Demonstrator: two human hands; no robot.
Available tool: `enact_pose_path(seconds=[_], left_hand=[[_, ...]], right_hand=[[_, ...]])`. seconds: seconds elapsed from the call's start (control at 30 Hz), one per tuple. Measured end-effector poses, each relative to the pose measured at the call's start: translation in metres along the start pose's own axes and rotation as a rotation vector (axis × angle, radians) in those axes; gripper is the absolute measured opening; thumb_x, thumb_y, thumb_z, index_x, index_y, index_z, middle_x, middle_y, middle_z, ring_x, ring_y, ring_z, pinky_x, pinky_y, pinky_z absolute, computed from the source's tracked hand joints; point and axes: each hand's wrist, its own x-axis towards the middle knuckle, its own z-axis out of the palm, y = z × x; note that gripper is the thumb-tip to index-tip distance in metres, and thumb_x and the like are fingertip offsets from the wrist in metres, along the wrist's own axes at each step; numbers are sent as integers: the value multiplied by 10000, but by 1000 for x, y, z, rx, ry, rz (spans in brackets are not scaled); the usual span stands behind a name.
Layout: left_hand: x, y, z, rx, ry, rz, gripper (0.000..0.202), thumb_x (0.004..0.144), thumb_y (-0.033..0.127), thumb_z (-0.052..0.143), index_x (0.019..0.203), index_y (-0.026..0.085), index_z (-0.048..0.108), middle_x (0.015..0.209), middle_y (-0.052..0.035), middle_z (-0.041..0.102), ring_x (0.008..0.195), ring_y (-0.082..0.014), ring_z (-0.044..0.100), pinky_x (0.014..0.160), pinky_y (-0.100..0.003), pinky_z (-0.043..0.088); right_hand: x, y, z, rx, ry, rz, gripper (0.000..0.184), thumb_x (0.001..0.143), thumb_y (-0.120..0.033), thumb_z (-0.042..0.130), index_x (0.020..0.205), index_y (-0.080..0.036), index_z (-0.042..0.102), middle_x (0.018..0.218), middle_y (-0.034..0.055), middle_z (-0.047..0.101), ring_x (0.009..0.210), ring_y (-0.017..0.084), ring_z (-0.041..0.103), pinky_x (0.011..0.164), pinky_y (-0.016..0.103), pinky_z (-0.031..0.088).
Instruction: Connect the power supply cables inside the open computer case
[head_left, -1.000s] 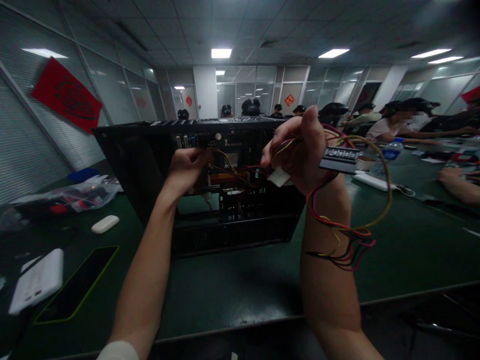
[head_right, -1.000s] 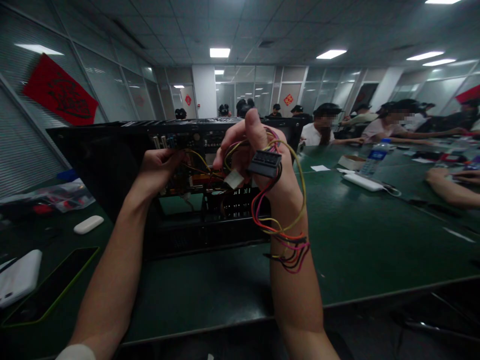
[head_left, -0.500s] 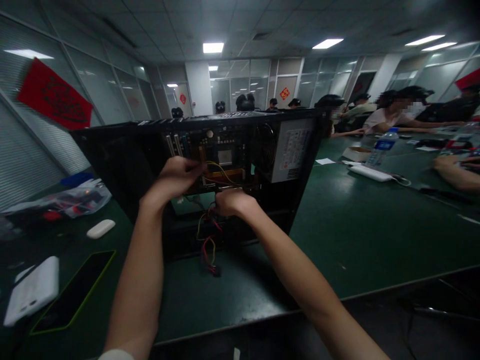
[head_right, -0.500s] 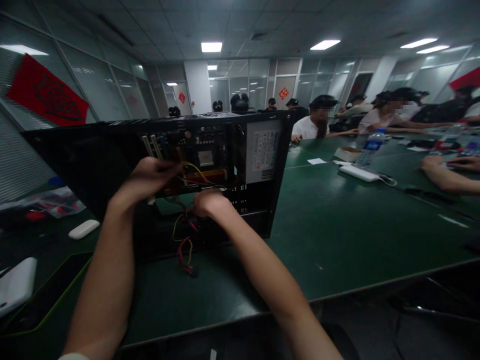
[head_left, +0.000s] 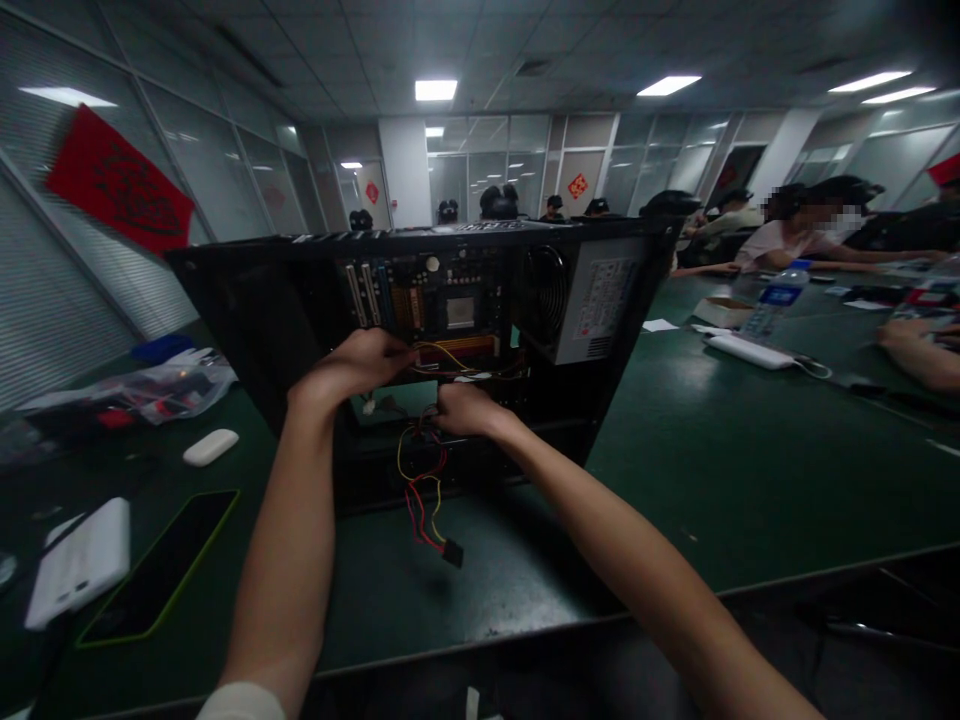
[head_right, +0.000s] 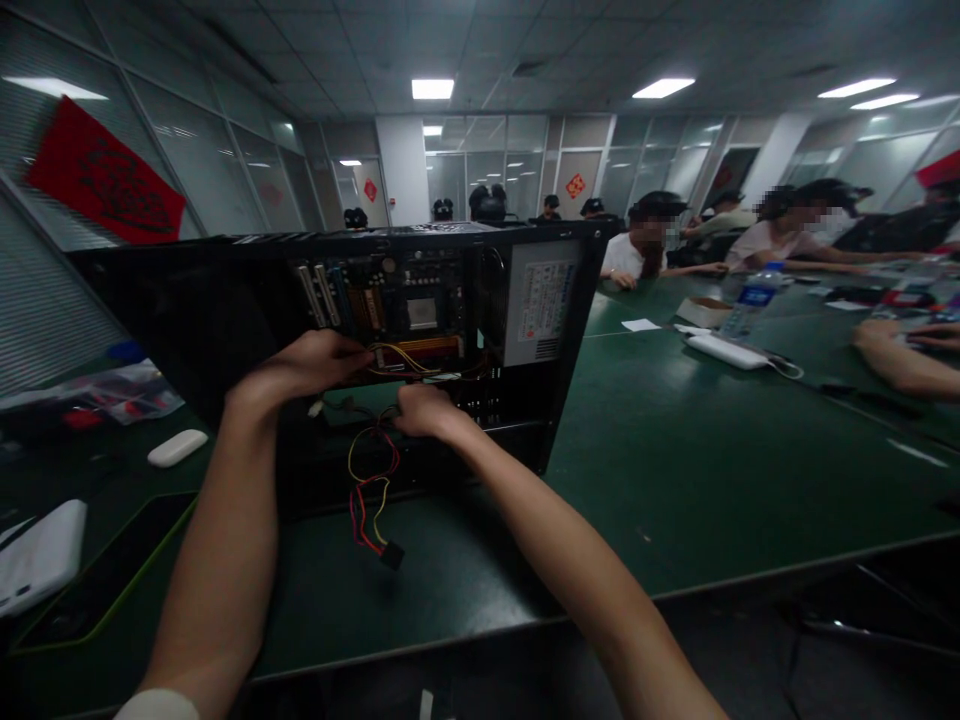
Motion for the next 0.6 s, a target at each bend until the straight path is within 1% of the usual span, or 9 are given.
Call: enact_pose_path(seconds=[0.07, 0.17, 0.23, 0.27, 0.33, 0.43, 0.5, 0.57, 0.6], left_hand=[[-2, 5, -4, 9, 159, 16, 337, 877, 464, 574, 842, 221, 805, 769, -70, 772, 699, -217, 694, 557, -273, 415], [-6, 13, -9, -6, 451, 25, 316, 874, 464, 603, 890, 234, 819, 827, -80, 785, 741, -239, 697, 622, -307, 441], [-9, 19, -11, -48, 578, 23, 300, 867, 473, 630, 913, 246, 822, 832, -77, 786, 771, -253, 698, 676, -327, 464], [-11, 22, -11, -77, 600, 28, 297, 862, 479, 644, 914, 248, 823, 828, -76, 785, 795, -262, 701, 708, -336, 474], [-15, 27, -12, -140, 589, 59, 295, 857, 481, 665, 918, 242, 825, 846, -75, 787, 841, -273, 708, 755, -343, 488], [-20, 33, -14, -240, 529, 142, 283, 862, 447, 671, 962, 230, 823, 941, -57, 795, 887, -257, 715, 764, -317, 503], [-22, 35, -15, -305, 498, 185, 269, 860, 416, 678, 973, 217, 821, 971, -47, 795, 894, -243, 715, 748, -296, 511], [-22, 36, -17, -351, 480, 198, 260, 863, 395, 679, 960, 198, 820, 954, -51, 795, 875, -233, 712, 731, -284, 515], [-21, 36, -17, -365, 476, 196, 259, 864, 388, 682, 955, 189, 820, 944, -56, 795, 862, -229, 711, 723, -282, 515]], right_hand=[[1, 1, 1, -7, 8, -5, 359, 901, -310, 566, 1173, -119, 702, 1231, 188, 705, 1087, 290, 689, 783, 286, 496], [2, 4, 2, -13, 10, -14, 349, 912, -316, 553, 1153, -120, 713, 1198, 188, 718, 1060, 288, 698, 759, 283, 489], [2, 5, 4, -20, 5, -14, 353, 924, -334, 549, 1154, -123, 713, 1193, 185, 721, 1061, 283, 698, 768, 280, 487], [3, 6, 4, -28, 5, -12, 357, 929, -347, 551, 1157, -125, 712, 1199, 185, 719, 1063, 284, 697, 771, 281, 487], [3, 7, 4, -43, 8, -4, 360, 922, -371, 569, 1142, -125, 713, 1202, 191, 715, 1056, 294, 697, 763, 290, 488], [4, 8, 4, 27, 74, 7, 272, 897, -353, 605, 961, -114, 719, 1063, 189, 739, 942, 276, 704, 689, 284, 469], [4, 8, 3, 285, 125, 2, 247, 914, -333, 586, 786, -135, 661, 812, 117, 717, 706, 189, 660, 575, 251, 417], [3, 8, 1, 707, 125, 7, 300, 951, -340, 536, 709, -168, 572, 592, 6, 578, 463, 97, 474, 453, 224, 316], [3, 7, 0, 932, 112, 15, 285, 957, -335, 528, 721, -178, 549, 552, -34, 518, 408, 74, 386, 418, 212, 275]])
